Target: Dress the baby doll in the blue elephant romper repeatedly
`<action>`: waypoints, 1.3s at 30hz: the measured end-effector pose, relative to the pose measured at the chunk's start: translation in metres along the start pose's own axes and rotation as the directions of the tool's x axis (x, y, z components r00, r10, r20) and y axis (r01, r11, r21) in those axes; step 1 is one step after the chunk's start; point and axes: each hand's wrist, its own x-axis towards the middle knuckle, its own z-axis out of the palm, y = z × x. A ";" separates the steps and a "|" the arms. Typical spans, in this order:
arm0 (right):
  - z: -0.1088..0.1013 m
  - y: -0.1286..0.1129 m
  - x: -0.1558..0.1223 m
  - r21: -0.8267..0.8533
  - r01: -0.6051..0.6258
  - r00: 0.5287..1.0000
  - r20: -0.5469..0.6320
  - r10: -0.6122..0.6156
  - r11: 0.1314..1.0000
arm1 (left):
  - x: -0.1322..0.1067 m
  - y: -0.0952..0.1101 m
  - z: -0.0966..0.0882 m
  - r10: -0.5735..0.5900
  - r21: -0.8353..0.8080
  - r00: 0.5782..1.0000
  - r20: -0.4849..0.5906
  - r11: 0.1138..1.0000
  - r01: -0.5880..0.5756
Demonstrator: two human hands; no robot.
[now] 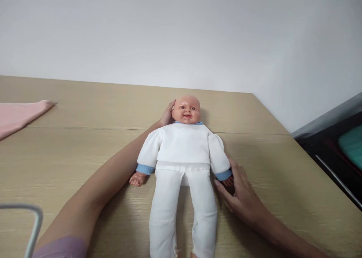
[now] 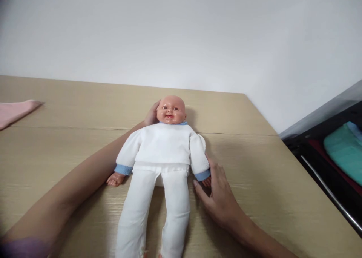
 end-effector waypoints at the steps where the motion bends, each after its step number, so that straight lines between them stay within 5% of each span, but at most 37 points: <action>1: 0.000 0.000 0.000 -0.003 0.005 1.000 -0.003 -0.005 1.000 | -0.001 0.001 0.000 -0.015 0.003 1.000 -0.022 1.000 0.015; 17: -0.001 -0.003 0.004 -0.013 -0.002 1.000 -0.001 0.002 1.000 | -0.015 0.001 0.018 0.129 -0.053 0.991 -0.043 0.990 -0.131; 39: -0.003 -0.005 0.005 -0.016 0.016 1.000 -0.008 -0.017 1.000 | -0.020 -0.002 0.022 0.127 -0.042 0.992 -0.006 0.991 -0.127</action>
